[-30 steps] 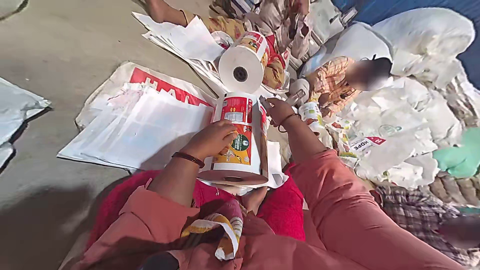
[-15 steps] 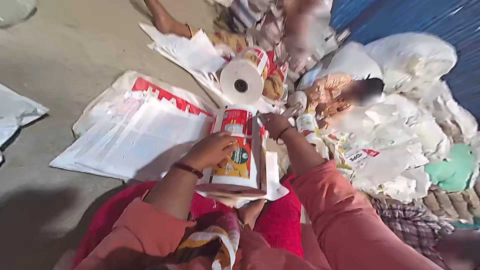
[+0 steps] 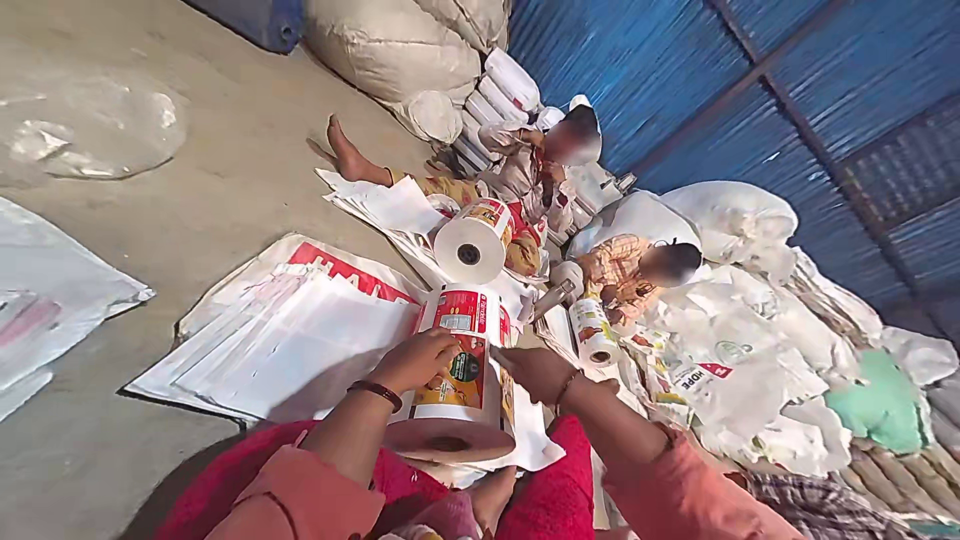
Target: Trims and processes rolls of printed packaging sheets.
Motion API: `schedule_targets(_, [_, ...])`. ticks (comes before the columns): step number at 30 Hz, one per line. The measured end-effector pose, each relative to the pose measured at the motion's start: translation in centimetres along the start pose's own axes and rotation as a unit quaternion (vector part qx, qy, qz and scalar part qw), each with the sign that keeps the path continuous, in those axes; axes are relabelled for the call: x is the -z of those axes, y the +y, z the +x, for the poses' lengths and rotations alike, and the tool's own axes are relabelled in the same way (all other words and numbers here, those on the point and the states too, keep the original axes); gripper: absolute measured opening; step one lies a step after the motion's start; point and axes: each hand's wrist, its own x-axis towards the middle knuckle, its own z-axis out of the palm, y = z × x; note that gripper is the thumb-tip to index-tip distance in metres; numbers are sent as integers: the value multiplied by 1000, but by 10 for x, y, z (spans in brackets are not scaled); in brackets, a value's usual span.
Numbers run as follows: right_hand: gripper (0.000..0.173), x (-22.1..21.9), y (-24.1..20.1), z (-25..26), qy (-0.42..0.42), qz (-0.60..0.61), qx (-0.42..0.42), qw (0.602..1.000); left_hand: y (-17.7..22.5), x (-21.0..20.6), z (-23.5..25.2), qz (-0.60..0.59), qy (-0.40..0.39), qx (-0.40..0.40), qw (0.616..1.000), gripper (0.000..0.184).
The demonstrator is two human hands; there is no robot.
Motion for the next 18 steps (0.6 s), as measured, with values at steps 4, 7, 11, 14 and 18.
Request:
schedule_targets(4, [42,-25,-11,-72,-58,-55,86,993,0,-3,0,5,6,-8,1000,43])
schedule_targets(7, [37,-39,5,-105,-143,35,194,970,1,-2,-2,14,9,-17,1000,43])
schedule_targets(11, [49,-52,37,-110,-69,221,187,955,12,-8,-3,47,5,-11,999,45])
schedule_targets(14, [63,-72,59,-92,66,439,173,879,23,-23,-3,90,8,-44,995,54])
schedule_targets(18, [58,-120,59,-48,170,708,175,662,45,-43,-5,138,-46,-71,987,65])
